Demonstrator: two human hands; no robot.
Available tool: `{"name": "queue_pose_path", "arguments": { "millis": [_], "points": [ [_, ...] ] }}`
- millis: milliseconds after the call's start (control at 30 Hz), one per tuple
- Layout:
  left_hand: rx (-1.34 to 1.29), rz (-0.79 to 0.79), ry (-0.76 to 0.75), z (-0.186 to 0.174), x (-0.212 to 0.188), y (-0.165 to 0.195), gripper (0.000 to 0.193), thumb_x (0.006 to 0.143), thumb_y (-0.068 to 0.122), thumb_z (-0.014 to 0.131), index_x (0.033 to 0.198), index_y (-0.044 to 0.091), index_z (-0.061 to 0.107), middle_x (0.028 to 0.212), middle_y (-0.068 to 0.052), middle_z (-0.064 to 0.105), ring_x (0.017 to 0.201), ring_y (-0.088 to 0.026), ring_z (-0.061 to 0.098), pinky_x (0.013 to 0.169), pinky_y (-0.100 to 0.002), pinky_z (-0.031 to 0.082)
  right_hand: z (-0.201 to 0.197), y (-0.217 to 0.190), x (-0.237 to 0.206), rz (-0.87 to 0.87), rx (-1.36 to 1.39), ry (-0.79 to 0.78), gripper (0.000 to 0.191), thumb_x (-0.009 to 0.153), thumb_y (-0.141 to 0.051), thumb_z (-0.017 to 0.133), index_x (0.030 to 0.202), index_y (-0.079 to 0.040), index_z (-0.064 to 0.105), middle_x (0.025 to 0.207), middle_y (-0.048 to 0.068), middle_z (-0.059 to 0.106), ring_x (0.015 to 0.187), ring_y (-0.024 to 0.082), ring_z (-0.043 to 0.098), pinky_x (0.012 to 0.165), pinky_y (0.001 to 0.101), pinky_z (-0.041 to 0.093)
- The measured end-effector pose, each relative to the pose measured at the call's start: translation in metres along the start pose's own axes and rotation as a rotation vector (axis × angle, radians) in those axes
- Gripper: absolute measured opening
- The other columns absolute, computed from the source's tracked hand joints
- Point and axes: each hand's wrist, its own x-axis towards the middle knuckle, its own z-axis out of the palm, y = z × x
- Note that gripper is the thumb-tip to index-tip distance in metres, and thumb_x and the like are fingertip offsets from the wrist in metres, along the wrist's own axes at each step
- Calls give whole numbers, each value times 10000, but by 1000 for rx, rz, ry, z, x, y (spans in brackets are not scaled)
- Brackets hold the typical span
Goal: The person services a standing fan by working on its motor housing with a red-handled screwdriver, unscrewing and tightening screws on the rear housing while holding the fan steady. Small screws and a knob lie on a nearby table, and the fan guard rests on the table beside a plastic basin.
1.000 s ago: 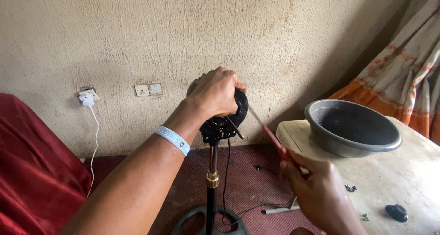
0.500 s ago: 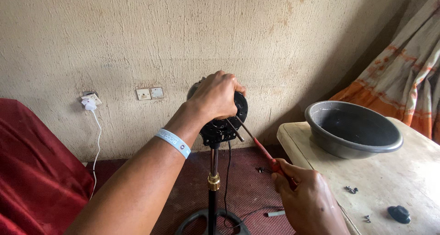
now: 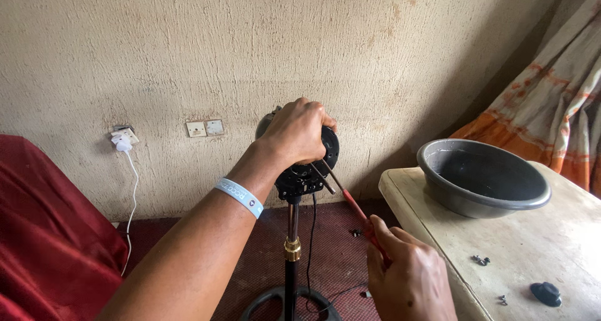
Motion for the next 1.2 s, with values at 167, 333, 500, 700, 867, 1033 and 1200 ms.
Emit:
{"name": "queue_pose_path", "arguments": {
  "millis": [167, 333, 500, 700, 867, 1033, 1200],
  "points": [
    [12, -35, -30, 1, -1, -1, 427, 702, -68, 727, 1054, 163, 796, 990, -70, 787, 756, -199, 761, 788, -355, 650, -3, -4, -1, 45, 56, -3, 534, 856, -210, 739, 1382, -230, 650, 982, 81, 769, 743, 201, 780, 721, 359, 609],
    [14, 15, 21, 1, 0, 0, 413, 686, -65, 739, 1030, 153, 803, 996, -71, 791, 777, -200, 760, 829, -361, 634, -8, -9, -2, 69, 88, -5, 535, 848, -207, 743, 1375, -234, 656, 993, 83, 765, 757, 206, 785, 726, 358, 610],
    [8, 17, 39, 0, -1, 2, 416, 673, -72, 737, 1010, 162, 810, 984, -71, 793, 793, -204, 760, 847, -370, 623, -6, -10, -2, 118, 31, -70, 559, 875, -226, 734, 1420, -272, 616, 922, 75, 762, 758, 207, 783, 742, 356, 611],
    [4, 8, 18, -3, -2, 1, 408, 686, -66, 724, 998, 180, 818, 974, -64, 799, 766, -207, 763, 816, -363, 642, -5, -12, -4, 59, 47, 0, 560, 837, -212, 755, 1384, -250, 644, 931, 97, 743, 759, 237, 759, 734, 382, 589],
    [19, -30, -18, -1, -2, 2, 402, 719, -47, 723, 1043, 179, 796, 987, -65, 785, 761, -197, 761, 780, -357, 655, -9, -14, -5, 152, 47, -72, 509, 892, -201, 698, 1395, -247, 638, 942, 74, 750, 759, 205, 765, 726, 353, 596],
    [5, -36, -23, 0, -1, 2, 379, 740, -46, 714, 1039, 168, 805, 992, -51, 796, 772, -192, 760, 822, -355, 640, -5, -11, -6, 18, 87, 74, 527, 824, -190, 755, 1344, -218, 679, 908, 86, 752, 688, 217, 768, 669, 374, 604],
    [5, -7, 9, 1, -1, 1, 423, 696, -51, 740, 1061, 155, 788, 1032, -62, 779, 776, -194, 755, 801, -359, 638, 4, -9, -8, 17, -20, 98, 529, 851, -216, 743, 1374, -240, 662, 899, 91, 726, 704, 231, 753, 672, 381, 597]
  ]
}}
